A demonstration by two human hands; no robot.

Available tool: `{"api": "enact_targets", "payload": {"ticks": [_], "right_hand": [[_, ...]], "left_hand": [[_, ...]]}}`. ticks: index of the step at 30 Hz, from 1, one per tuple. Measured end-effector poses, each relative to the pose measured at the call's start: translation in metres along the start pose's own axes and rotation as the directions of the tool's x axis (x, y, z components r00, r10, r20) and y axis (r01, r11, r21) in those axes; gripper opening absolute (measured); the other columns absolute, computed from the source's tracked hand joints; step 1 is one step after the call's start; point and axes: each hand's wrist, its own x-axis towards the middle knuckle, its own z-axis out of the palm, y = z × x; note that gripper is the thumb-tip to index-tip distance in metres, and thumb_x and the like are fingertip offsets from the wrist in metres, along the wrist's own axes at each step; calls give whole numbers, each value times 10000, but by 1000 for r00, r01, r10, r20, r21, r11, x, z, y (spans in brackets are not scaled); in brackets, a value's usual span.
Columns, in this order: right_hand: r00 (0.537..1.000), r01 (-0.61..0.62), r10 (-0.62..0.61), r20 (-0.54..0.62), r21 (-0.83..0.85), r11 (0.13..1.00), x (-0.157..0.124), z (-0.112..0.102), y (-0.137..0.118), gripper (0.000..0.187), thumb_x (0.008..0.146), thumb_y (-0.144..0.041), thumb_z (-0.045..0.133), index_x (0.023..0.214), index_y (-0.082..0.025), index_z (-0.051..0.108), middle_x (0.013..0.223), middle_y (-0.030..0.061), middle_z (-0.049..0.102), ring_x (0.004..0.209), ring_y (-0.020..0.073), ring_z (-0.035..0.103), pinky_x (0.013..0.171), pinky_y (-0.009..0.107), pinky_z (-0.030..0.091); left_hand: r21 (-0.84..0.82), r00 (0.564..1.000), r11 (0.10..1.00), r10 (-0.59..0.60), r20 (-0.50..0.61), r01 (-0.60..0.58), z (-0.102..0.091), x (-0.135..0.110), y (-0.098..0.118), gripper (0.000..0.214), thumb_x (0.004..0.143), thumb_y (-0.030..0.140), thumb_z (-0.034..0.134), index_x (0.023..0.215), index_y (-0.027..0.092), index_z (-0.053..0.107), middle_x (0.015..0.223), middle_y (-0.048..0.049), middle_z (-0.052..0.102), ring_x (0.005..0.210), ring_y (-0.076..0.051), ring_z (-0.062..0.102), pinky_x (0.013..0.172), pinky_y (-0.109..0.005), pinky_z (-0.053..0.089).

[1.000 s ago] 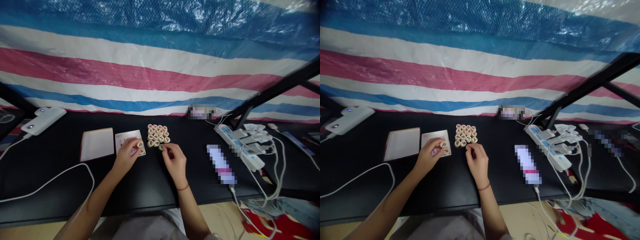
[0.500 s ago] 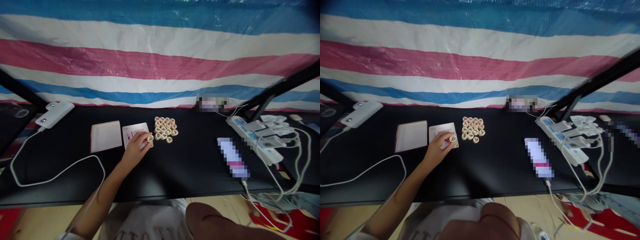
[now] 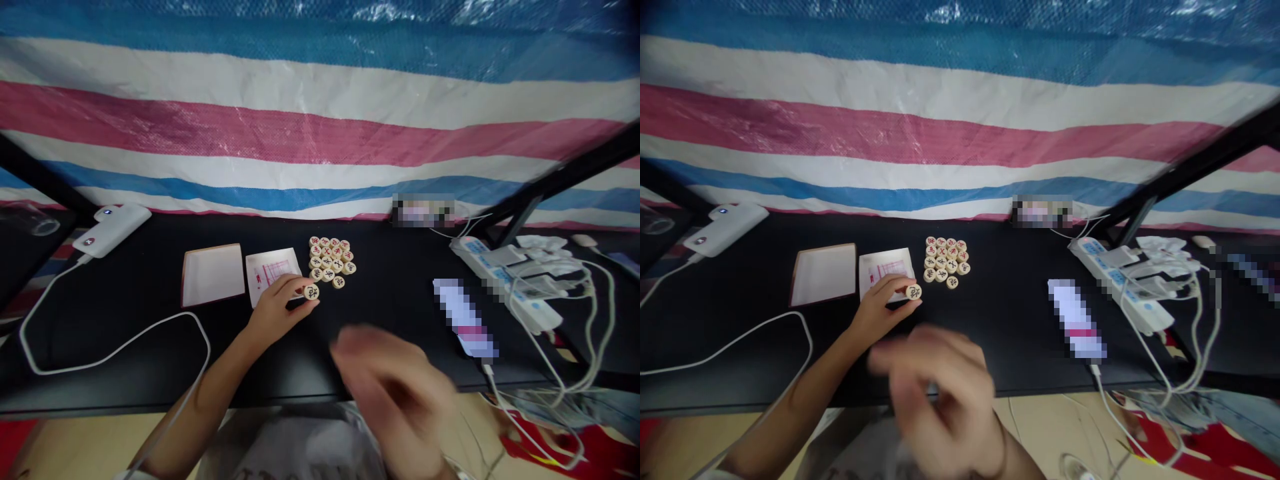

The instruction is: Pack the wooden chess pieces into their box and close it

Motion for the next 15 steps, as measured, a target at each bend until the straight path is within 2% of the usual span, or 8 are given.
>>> {"api": "enact_targets", "payload": {"ticks": [3,6,10,12,15], "right_hand": [[998,35,-36,-51,-14,999,28,37,22,273,874,-352,578,1132,-281,633,978,62,656,801,196,639,690,346,558],[999,28,-29,-44,-16,999,33,57,42,244,882,-277,577,1118,-231,624,1045,80,648,882,197,646,757,325,562],[998,0,2,-57,30,1000,25,62,60,158,891,-231,565,1033,-209,630,936,46,678,786,158,644,715,277,548],[994,-28,29,-102,15,1000,25,62,74,137,889,-239,563,1001,-201,633,911,44,685,753,154,636,694,276,537],[977,-84,58,-205,-120,989,30,62,104,154,884,-256,539,980,-187,638,924,69,687,773,181,628,715,316,524]], "left_hand": [[-34,999,999,17,-45,-18,0,-1,2,199,877,334,617,1040,220,615,942,-42,676,813,-147,649,749,-287,559],[9,999,999,32,-17,-32,3,-3,0,179,872,320,623,1025,226,621,927,-41,679,833,-158,653,768,-301,558],[72,993,992,94,77,-100,6,-4,-5,187,892,259,584,1073,226,618,962,-53,684,912,-181,652,834,-330,543],[139,985,980,124,121,-140,4,-3,-6,249,895,275,588,1138,224,595,1014,-67,682,965,-204,640,881,-364,520],[302,984,948,52,173,-103,-1,-1,-10,409,858,348,647,1238,230,552,1100,-90,661,1053,-256,605,943,-423,473]]}}
